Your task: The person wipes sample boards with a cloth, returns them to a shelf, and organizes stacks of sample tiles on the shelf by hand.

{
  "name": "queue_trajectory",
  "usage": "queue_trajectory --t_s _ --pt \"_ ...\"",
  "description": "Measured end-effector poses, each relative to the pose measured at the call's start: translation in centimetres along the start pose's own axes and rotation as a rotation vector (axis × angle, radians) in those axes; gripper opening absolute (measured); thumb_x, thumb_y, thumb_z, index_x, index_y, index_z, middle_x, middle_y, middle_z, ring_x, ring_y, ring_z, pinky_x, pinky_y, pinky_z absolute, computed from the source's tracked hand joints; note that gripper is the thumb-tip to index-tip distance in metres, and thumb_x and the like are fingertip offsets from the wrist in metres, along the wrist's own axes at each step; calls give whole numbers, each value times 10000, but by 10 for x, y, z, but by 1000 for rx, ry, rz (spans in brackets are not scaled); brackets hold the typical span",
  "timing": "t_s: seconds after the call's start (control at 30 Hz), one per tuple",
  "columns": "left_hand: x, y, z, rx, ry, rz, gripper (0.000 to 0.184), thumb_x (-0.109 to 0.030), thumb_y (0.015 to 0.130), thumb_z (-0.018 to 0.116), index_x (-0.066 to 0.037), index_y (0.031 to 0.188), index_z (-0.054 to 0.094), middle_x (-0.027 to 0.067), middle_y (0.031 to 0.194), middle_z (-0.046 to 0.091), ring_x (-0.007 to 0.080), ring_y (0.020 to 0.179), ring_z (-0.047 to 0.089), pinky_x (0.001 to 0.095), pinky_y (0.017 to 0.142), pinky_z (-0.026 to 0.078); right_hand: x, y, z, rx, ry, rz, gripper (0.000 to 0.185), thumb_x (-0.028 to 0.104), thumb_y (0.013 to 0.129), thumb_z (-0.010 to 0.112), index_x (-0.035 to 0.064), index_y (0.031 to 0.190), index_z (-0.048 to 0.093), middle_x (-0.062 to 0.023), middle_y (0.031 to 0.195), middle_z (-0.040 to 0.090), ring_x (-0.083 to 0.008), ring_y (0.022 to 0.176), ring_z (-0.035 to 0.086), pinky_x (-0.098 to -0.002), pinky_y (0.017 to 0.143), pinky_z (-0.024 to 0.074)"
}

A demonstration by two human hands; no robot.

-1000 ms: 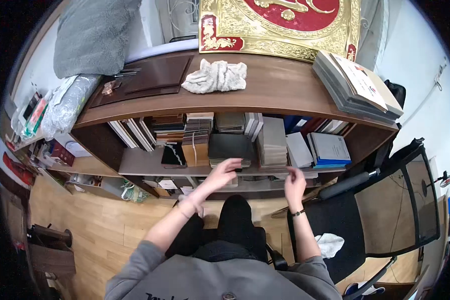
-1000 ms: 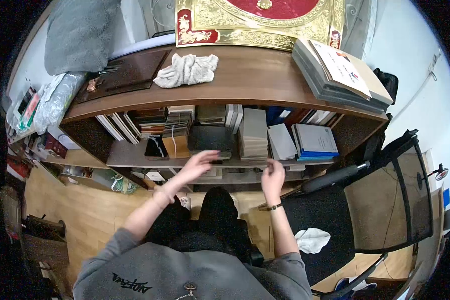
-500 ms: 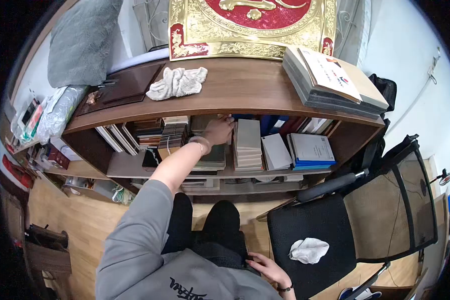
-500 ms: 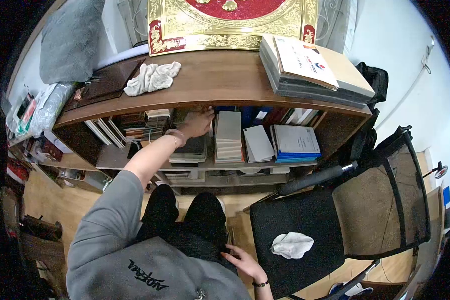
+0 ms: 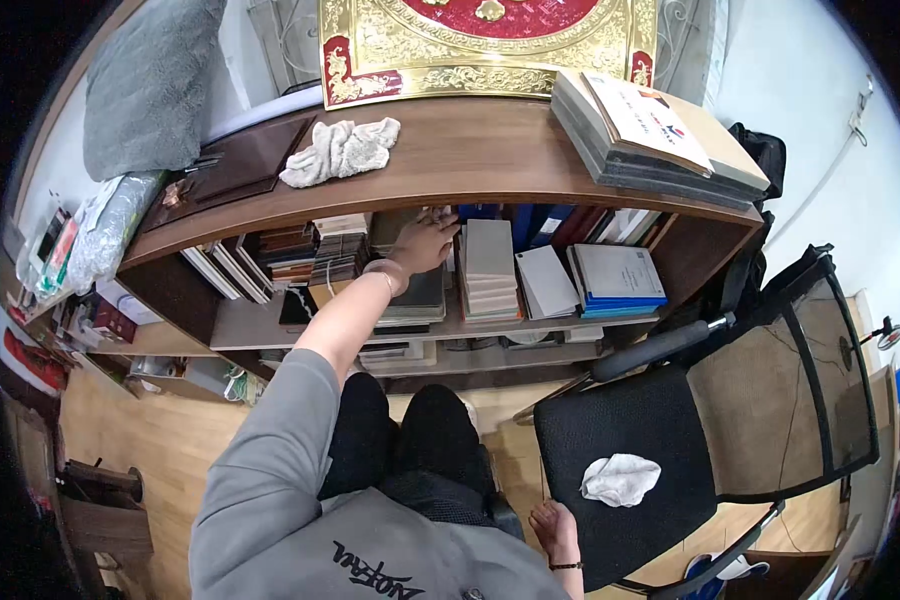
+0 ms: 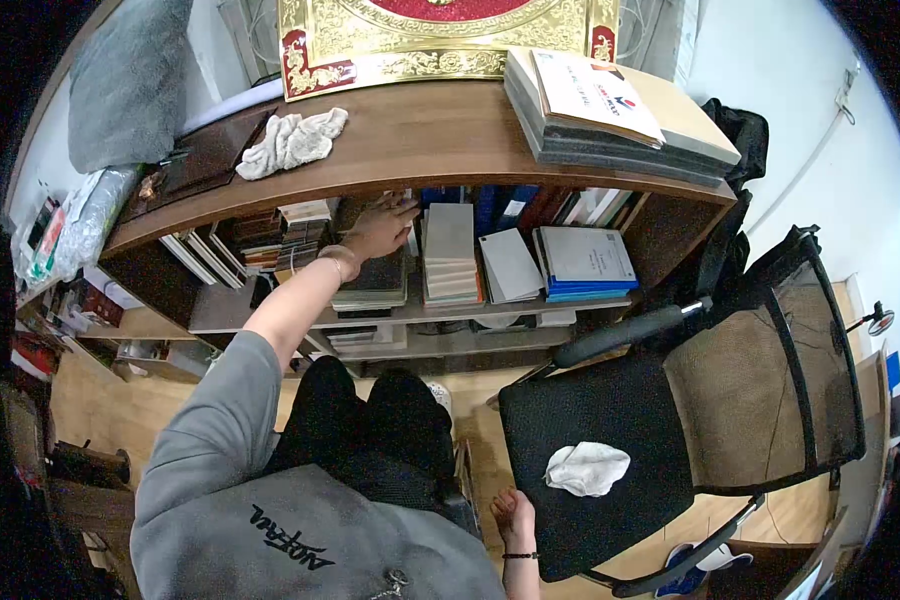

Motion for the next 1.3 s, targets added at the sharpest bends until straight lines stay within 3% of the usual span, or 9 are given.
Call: queue_trajectory --t_s 0.27,0.4,0.63,0.7,0.83,0.97,1.03,1.1,1.3 --pt "-8 -6 -4 -30 4 -12 469 -253 836 488 -79 1268 433 106 1381 341 274 1294 272 402 1075 182 33 27 -7 284 960 92 844 178 695 655 -119 1299 146 -269 1382 146 -399 1290 166 -450 1060 246" --pt "-5 -5 -9 35 -12 -63 489 -257 865 473 -76 1311 384 121 1404 297 297 1310 235 406 1086 165 39 30 -12 127 1256 336 886 142 685 611 -119 1320 49 -260 1404 101 -393 1323 78 -467 1093 163" --pt "-5 -66 -77 -191 -300 -353 516 -214 833 529 -62 1307 390 127 1393 320 317 1280 294 360 1043 264 62 32 2 224 1280 351 915 65 650 514 -73 1341 -69 -238 1433 -27 -378 1339 -13 -457 1108 116" --pt "-21 -126 -112 -252 -668 -517 471 -175 816 546 -50 1260 449 152 1338 397 333 1249 346 340 1026 291 70 33 8 185 1334 356 919 55 641 498 -62 1345 -81 -233 1436 -45 -375 1340 -24 -453 1110 112" --pt "-46 -273 -164 -195 -239 -646 378 -147 791 556 -41 1153 537 177 1270 467 333 1213 403 451 1030 271 97 34 8 147 1425 380 940 39 608 500 -95 1326 -91 -211 1440 -91 -367 1340 -54 -458 1105 110" --pt "-18 -507 -142 443 -104 -1283 544 -415 790 564 11 1126 539 245 1144 532 380 1076 496 405 924 390 110 26 24 69 1532 386 925 57 642 505 -32 1356 -76 -210 1442 -58 -373 1341 -24 -470 1101 139" --pt "-36 -565 -164 1156 -92 -1479 769 -662 734 489 23 1071 571 215 1029 603 345 972 572 422 817 457 106 27 25 151 1377 340 895 65 657 517 -44 1353 -35 -221 1430 40 -380 1332 63 -479 1089 173" --pt "-62 -566 -192 1406 -87 -1595 803 -706 731 463 33 1014 597 205 996 620 352 925 594 447 763 484 96 22 23 191 1310 299 880 69 664 523 -50 1352 -14 -226 1424 89 -384 1327 106 -484 1082 190" --pt "-97 -617 -144 522 -1324 -1861 650 -571 806 498 66 862 608 202 724 633 281 596 634 387 526 511 53 -22 85 402 -686 172 572 378 816 555 47 1259 408 -168 1061 568 -309 909 583 -409 781 489"
Point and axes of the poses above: each hand's wrist, its own y-axis towards the middle knuckle, its own z-axis out of the palm, x = y × z, the point moved 5 cm from there along y, towards the middle knuckle
